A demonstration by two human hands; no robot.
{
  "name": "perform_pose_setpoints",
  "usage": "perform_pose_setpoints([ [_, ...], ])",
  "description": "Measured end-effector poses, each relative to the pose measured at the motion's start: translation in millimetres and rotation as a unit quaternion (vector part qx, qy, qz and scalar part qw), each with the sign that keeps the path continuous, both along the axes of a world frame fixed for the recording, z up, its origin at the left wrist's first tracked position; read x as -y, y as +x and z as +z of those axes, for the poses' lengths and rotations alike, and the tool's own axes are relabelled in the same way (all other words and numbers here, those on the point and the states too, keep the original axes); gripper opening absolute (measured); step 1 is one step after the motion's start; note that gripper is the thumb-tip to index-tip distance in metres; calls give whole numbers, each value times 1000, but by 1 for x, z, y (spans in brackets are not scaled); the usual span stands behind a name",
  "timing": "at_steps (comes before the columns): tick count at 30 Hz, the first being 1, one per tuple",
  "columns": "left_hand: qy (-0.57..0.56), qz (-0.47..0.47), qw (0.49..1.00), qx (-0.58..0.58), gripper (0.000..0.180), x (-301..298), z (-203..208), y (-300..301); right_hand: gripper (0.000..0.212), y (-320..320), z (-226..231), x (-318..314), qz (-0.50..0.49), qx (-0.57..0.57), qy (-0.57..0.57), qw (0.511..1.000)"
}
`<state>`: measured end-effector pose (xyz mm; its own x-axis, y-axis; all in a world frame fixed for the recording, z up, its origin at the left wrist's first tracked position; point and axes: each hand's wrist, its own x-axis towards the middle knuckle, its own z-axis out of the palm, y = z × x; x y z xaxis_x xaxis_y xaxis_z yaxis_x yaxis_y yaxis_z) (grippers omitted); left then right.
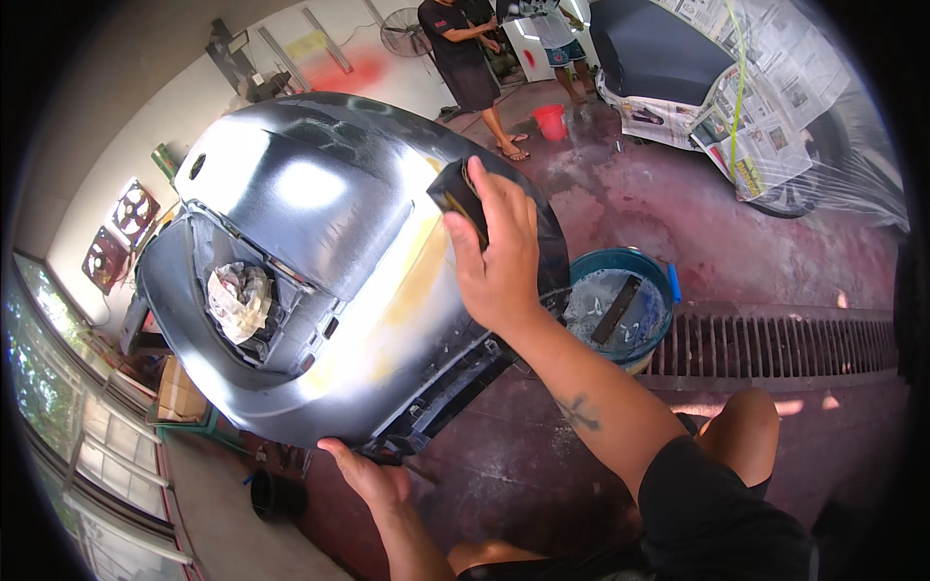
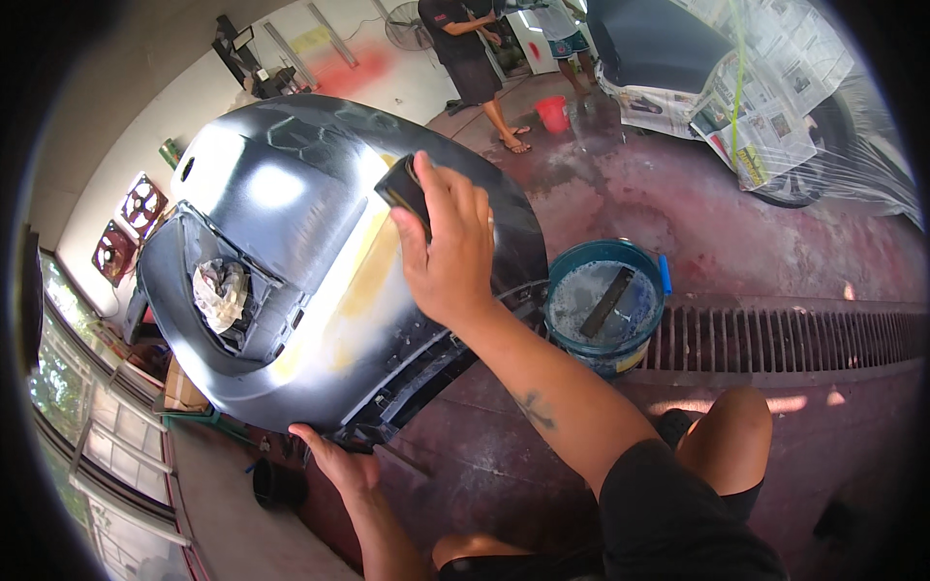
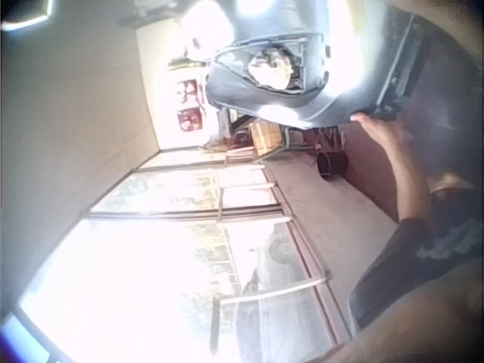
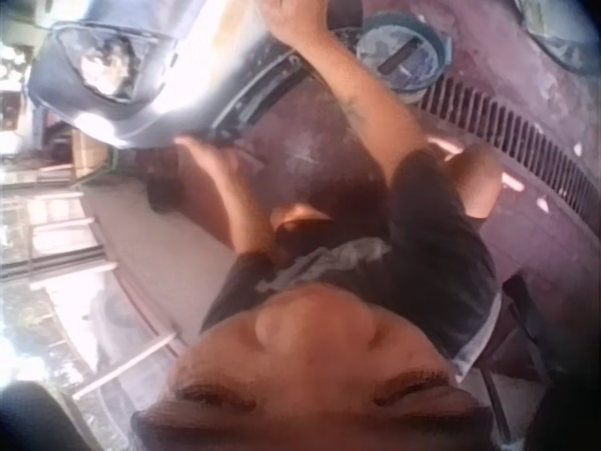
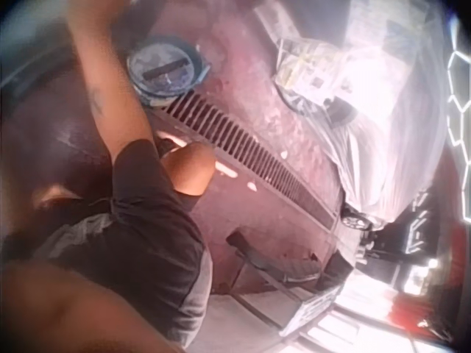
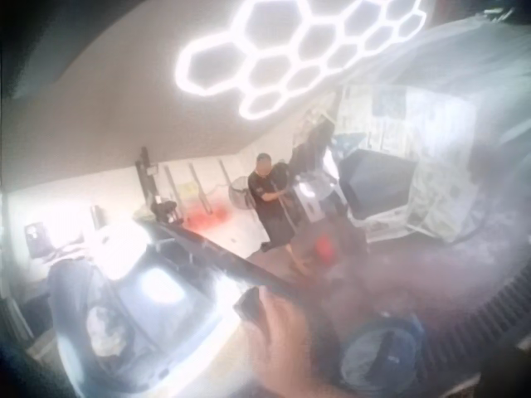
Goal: The person scrubs a detached car bumper with a sponge and water, repeatedly dipping the sponge into a bucket and wiping the surface. They also use a blue cloth to wipe the part and occasionally touch their face or adjust their position.
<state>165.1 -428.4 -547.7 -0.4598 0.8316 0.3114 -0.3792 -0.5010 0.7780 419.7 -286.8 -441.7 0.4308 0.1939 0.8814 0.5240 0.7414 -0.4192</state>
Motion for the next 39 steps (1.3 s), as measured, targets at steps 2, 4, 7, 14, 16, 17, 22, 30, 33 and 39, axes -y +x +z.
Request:
perform_pose_setpoints([
  [2, -7, 10, 1000, -2, 89, 0, -2, 0, 59, 4, 5, -6, 25, -13, -24, 999],
  [4, -15, 35, 999, -4, 88, 3, -3, -6, 60, -14, -18, 5, 31, -8, -10, 999],
  [7, 2, 12, 1000, -3, 89, 1, -3, -6, 60, -13, -39, 23, 22, 19, -15, 999],
  [14, 2, 10, 1000, -5, 91, -1, -8, -10, 59, -5, -25, -4, 25, 8, -24, 999],
  [16, 5, 11, 1000, -10, 92, 1, -2, -5, 61, -6, -47, 23, 24, 35, -30, 999],
  [17, 4, 9, 1000, -11, 92, 0, -2, -6, 60, -4, -44, 20, 21, 30, -17, 999],
  [22, -2, 10, 1000, -11, 92, -5, -6, -5, 58, 12, 4, -10, 31, 8, -20, 999],
  [30, 5, -1, 1000, -8, 92, -2, -7, -11, 61, 0, -11, 0, 4, 42, 24, 999],
  [33, 9, 0, 1000, -9, 91, -5, -9, -8, 61, 9, 17, -6, 30, 27, -13, 999],
  [39, 14, 0, 1000, -7, 92, -4, -8, -12, 60, -6, -27, 13, 29, 26, -10, 999],
])
